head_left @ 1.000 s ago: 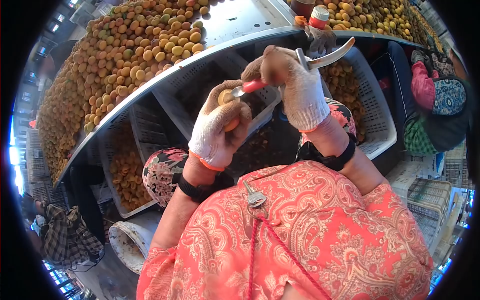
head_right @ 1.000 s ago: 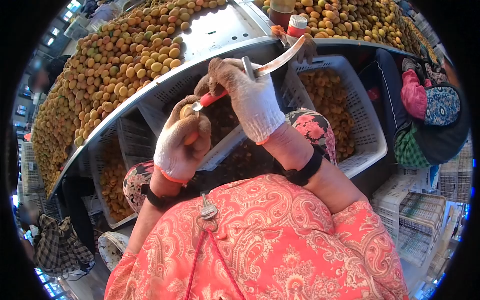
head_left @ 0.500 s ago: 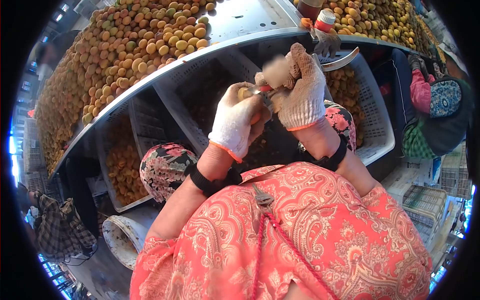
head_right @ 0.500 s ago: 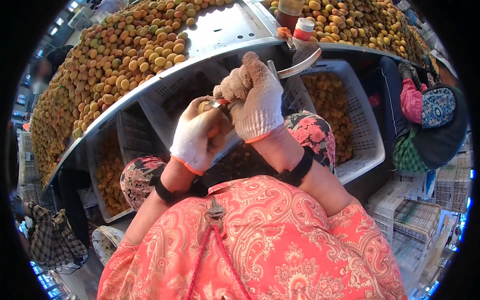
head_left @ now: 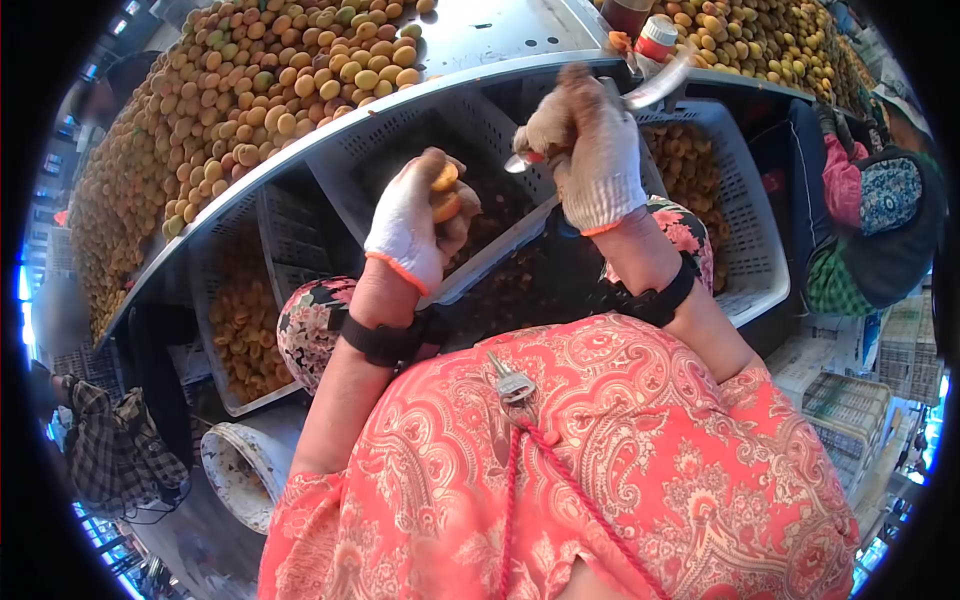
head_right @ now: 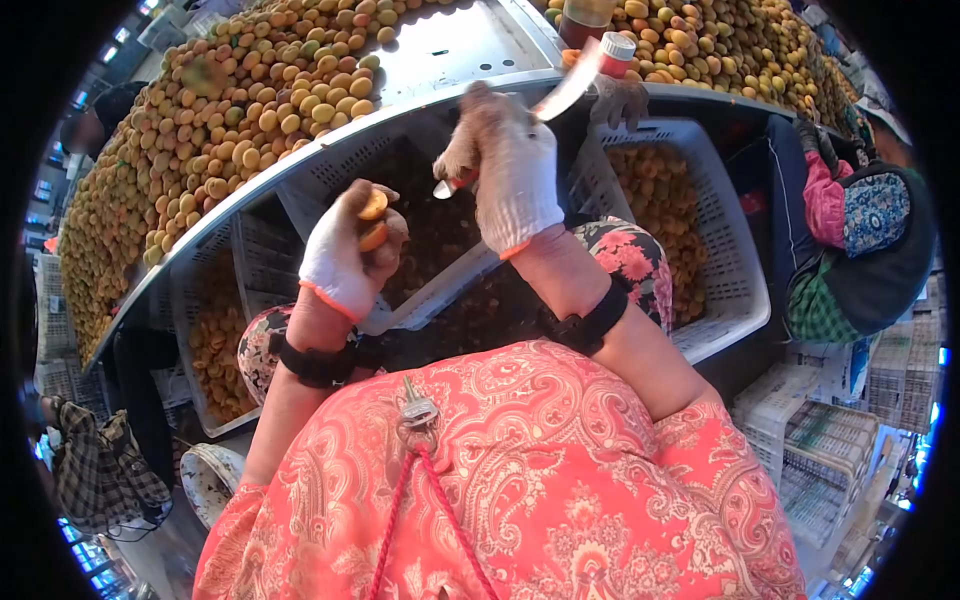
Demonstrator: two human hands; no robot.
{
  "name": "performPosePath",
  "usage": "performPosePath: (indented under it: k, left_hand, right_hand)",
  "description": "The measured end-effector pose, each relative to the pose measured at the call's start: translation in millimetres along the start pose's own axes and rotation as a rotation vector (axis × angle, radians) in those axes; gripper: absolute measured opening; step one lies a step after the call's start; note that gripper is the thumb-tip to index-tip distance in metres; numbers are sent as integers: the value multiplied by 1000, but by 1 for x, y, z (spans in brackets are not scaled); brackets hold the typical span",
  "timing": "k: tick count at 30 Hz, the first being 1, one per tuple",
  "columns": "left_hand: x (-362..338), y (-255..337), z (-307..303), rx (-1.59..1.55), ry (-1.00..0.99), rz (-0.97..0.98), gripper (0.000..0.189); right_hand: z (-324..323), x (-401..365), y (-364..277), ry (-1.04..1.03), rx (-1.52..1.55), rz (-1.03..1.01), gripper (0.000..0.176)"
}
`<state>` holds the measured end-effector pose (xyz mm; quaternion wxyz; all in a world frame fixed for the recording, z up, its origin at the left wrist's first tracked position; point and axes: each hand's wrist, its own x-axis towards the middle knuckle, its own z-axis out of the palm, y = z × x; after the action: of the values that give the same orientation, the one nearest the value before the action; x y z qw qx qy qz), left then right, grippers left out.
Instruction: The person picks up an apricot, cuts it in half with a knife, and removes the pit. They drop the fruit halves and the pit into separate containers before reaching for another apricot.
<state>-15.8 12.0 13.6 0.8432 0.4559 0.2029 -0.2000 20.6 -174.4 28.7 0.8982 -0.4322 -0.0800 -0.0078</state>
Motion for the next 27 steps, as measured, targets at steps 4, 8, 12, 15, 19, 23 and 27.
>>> performPosePath:
  k: [4, 8, 12, 15, 19, 23, 27]
  left_hand:
    - [-17, -3, -4, -210, -99, -20, 51]
    - [-34, -1, -3, -261, -191, 32, 48]
    - [-49, 3, 13, -95, 55, 3, 42]
    - [-61, 8, 21, -92, 49, 4, 37]
    - [-77, 6, 11, 95, -22, 140, 35]
    - [-89, 5, 6, 180, -45, 222, 32]
    - [-93, 14, -5, 288, -71, 297, 23]
  right_hand:
    - [19, -20, 1, -247, -541, 111, 18]
    - [22, -29, 8, -480, -1060, -223, 23]
    - [32, -33, 1, -517, -1046, -122, 23]
    - [41, -35, 6, -527, -986, -403, 19]
    - [51, -44, 10, -508, -970, -424, 19]
    - [60, -53, 9, -404, -859, -106, 14]
    - [64, -53, 22, -362, -873, -221, 11]
